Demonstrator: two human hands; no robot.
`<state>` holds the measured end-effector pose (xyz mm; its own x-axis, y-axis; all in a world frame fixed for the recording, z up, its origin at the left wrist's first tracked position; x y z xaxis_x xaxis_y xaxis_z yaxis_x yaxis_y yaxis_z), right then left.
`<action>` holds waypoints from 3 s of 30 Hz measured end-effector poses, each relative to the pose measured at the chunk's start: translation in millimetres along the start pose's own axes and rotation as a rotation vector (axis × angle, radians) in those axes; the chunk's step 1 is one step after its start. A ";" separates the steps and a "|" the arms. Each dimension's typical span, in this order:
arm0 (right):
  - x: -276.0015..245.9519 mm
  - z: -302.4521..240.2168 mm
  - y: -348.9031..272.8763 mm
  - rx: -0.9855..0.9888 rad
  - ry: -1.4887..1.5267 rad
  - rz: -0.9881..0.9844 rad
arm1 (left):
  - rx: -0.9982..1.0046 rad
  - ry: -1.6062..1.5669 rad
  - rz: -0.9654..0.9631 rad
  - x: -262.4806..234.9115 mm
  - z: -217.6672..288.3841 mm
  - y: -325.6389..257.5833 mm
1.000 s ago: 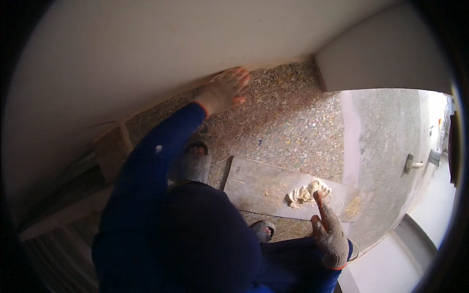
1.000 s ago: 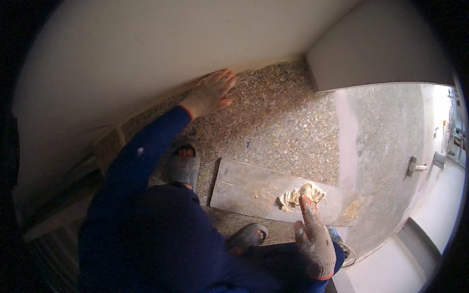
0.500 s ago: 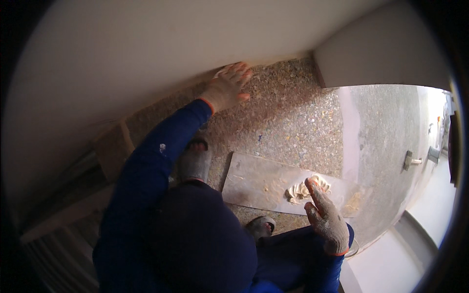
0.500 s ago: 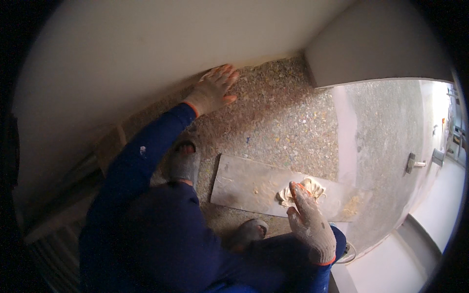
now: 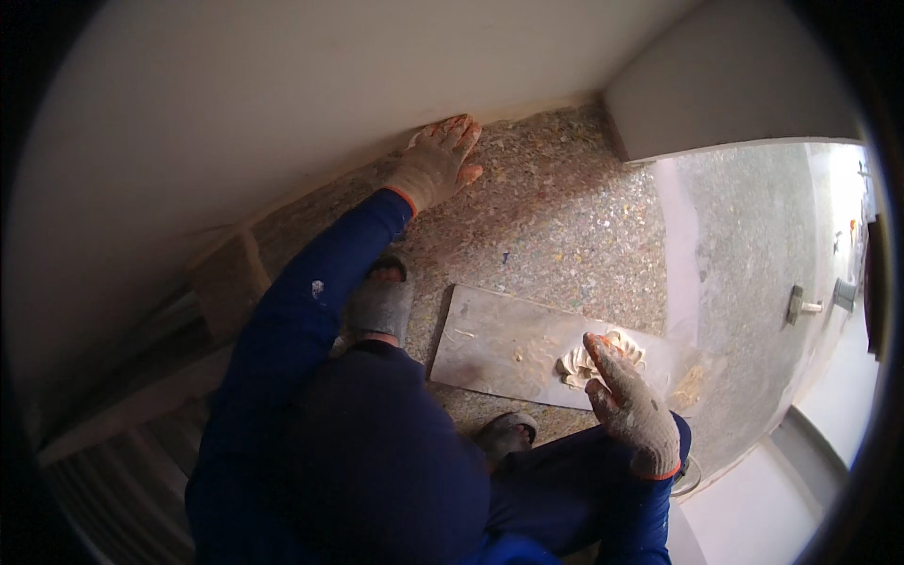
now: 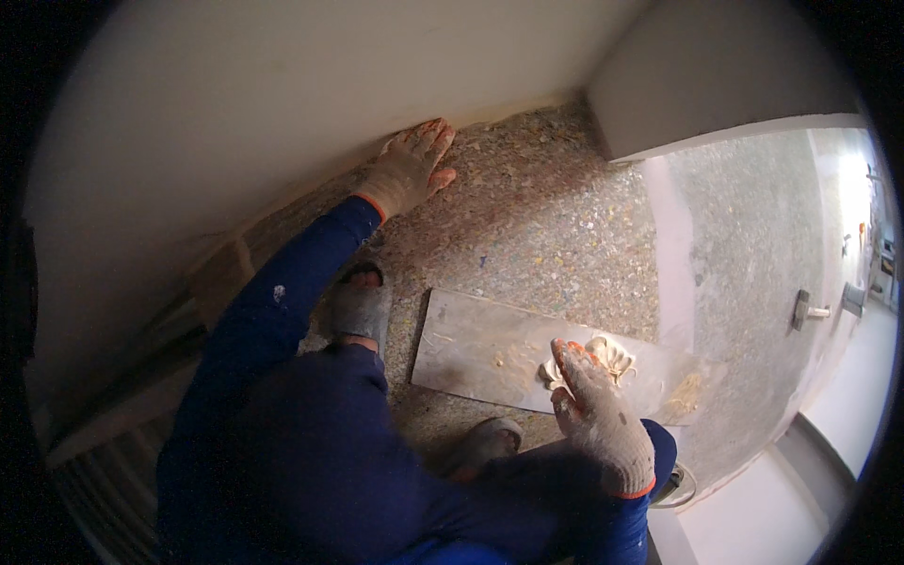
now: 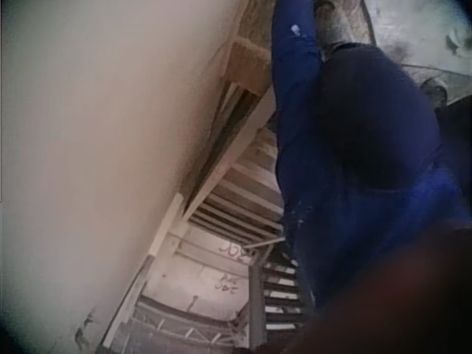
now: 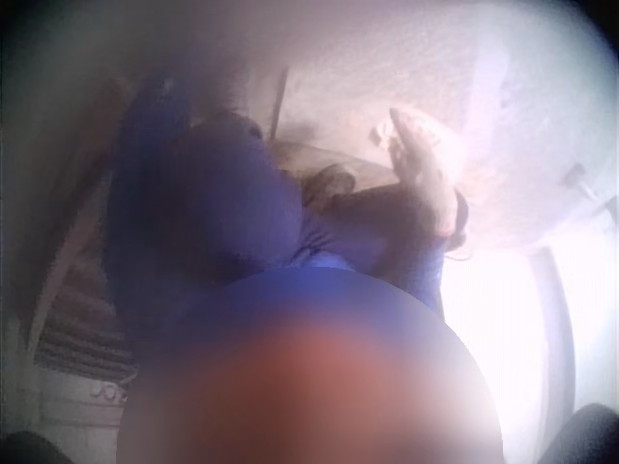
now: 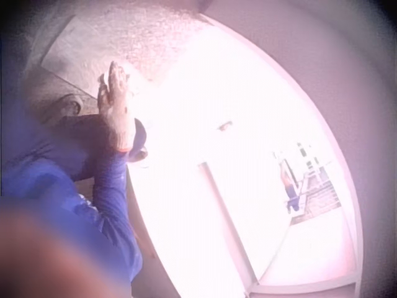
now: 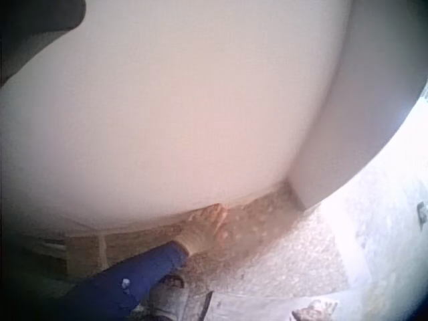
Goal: The person applies a bead of caulk along the junction between a tiled floor and a white wall using a caulking gun, then smooths it with a gloved finger. The person repositions the bucket and board, then continues applying and smoothing caulk along the wall-floor junction.
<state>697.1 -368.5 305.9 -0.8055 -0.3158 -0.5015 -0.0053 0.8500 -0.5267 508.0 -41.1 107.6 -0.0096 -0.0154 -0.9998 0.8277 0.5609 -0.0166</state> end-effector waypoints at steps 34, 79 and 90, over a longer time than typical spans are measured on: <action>-5.6 -14.4 -12.6 -0.017 -0.038 0.012 | -0.223 0.022 -0.147 18.0 -88.5 -159.3; 91.6 334.0 -302.2 1.006 -0.032 0.740 | -0.479 -1.798 -1.169 -64.8 618.8 -119.7; 85.3 323.1 -306.8 1.045 0.021 0.831 | -0.642 -1.722 -1.243 -63.6 639.3 -130.9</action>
<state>821.5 -792.4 202.9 -0.3575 0.1494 -0.9219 0.9339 0.0630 -0.3519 758.9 -642.7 178.1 0.4256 -0.7691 0.4767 0.5541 -0.1950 -0.8093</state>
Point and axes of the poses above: each hand's wrist, its own y-axis towards the middle knuckle, its own x-axis out of the palm, z = x × y, the point moved 5 cm from there along y, towards the middle knuckle, and after that the axes turned 4 degrees about y, right-handed, at the moved point
